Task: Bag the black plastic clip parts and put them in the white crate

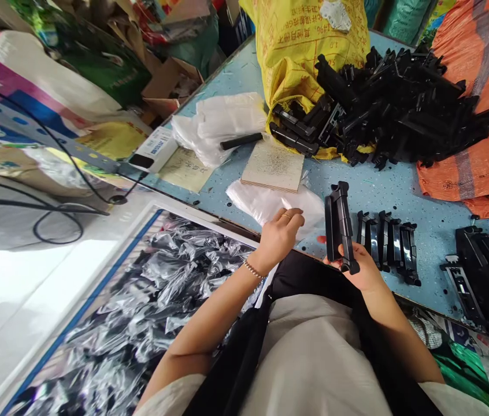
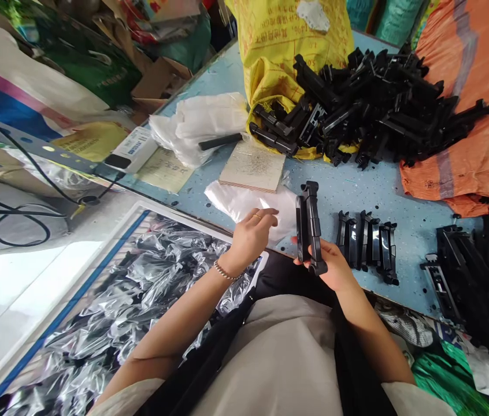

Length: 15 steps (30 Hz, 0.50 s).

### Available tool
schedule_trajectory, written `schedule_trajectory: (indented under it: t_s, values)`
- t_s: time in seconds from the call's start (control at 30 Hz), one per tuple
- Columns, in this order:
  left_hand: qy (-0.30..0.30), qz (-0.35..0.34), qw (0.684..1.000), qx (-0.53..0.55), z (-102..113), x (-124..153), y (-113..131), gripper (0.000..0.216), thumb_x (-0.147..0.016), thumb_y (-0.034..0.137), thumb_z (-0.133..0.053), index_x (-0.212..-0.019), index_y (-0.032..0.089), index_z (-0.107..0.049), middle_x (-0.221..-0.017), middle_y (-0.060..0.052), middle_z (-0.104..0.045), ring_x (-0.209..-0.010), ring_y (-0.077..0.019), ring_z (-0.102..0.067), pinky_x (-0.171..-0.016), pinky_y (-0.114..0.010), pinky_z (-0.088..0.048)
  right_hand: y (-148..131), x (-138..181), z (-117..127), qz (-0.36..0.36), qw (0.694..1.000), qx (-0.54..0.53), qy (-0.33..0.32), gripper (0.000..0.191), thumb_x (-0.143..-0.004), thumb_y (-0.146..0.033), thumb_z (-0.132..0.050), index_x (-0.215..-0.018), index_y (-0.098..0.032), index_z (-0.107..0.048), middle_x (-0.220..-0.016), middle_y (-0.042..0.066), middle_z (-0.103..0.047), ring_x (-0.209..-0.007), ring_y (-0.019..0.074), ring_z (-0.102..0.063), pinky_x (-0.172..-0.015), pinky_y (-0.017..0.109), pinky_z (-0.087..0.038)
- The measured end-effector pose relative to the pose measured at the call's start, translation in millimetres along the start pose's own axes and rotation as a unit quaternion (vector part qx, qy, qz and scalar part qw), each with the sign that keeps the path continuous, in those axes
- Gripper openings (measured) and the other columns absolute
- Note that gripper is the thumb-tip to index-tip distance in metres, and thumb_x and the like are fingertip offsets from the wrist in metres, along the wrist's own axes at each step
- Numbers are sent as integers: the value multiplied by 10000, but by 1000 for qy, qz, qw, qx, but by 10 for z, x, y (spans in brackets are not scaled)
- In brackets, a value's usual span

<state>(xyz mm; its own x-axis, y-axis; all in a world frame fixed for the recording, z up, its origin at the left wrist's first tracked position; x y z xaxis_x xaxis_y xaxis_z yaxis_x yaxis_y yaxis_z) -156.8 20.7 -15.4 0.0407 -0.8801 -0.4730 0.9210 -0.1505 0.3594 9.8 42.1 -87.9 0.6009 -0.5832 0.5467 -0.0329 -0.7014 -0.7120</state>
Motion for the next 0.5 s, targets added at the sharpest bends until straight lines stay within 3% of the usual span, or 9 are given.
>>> schedule_trajectory:
  t_s: [0.07, 0.13, 0.2, 0.3, 0.4, 0.5]
  values:
    - [-38, -16, 998, -55, -22, -5, 12, 295, -919, 4, -396, -885, 163, -643, -1196, -111, -705, -958, -238, -657, -746, -353, -576, 35, 32, 8, -23, 1000, 9, -11, 410, -649, -482, -786, -788, -139, -610, -862, 44, -758, -613, 84, -667, -541, 166, -482]
    - [-59, 1, 996, -71, -35, -9, -59, 325, -923, 18, -408, -1039, 147, -682, -1228, -119, -694, -980, -246, -664, -763, -370, -592, 123, 123, 41, -67, 997, 26, -34, 423, -653, -486, -783, -802, -124, -622, -769, 56, -746, -562, 97, -653, -487, 166, -461]
    - [-64, 31, 997, -43, -54, -16, -156, 381, -919, 31, -428, -1213, 131, -648, -1261, -124, -677, -1028, -237, -677, -813, -366, -607, 268, 238, 50, -120, 989, 35, -74, 479, -647, -513, -783, -863, -107, -650, -694, 61, -725, -488, 93, -611, -440, 172, -439]
    - [-56, 44, 996, 49, -104, -34, -208, 428, -896, 52, -462, -1296, 118, -598, -1328, -137, -634, -1153, -215, -661, -929, -333, -598, 504, 315, 1, -178, 976, -8, -121, 515, -666, -547, -749, -908, -100, -668, -645, 56, -699, -434, 61, -541, -395, 153, -368]
    - [-37, 22, 995, 88, -103, -36, -117, 525, -871, 29, -440, -1380, 118, -532, -1377, -153, -597, -1247, -213, -622, -968, -308, -587, 676, 177, -42, -217, 966, -91, -104, 397, -760, -496, -670, -908, -128, -646, -644, 19, -663, -469, 13, -488, -383, 101, -273]
    - [-33, -43, 996, 65, -47, 24, 154, 657, -877, 1, -385, -1522, 126, -374, -1459, -178, -532, -1252, -218, -625, -927, -285, -602, 679, -60, -39, -218, 965, -129, -74, 303, -829, -437, -602, -926, -151, -615, -657, -9, -629, -481, -8, -431, -380, 80, -228]
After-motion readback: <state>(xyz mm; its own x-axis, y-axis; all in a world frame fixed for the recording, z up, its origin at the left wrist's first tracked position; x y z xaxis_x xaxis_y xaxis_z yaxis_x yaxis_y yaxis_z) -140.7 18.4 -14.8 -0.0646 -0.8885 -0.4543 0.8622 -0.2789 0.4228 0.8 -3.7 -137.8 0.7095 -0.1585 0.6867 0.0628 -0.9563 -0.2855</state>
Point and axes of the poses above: each hand's wrist, its own x-axis away from the middle knuckle, its own z-axis out of the back of the hand, y = z × x, the point moved 10 cm from there along -x, towards the middle knuckle
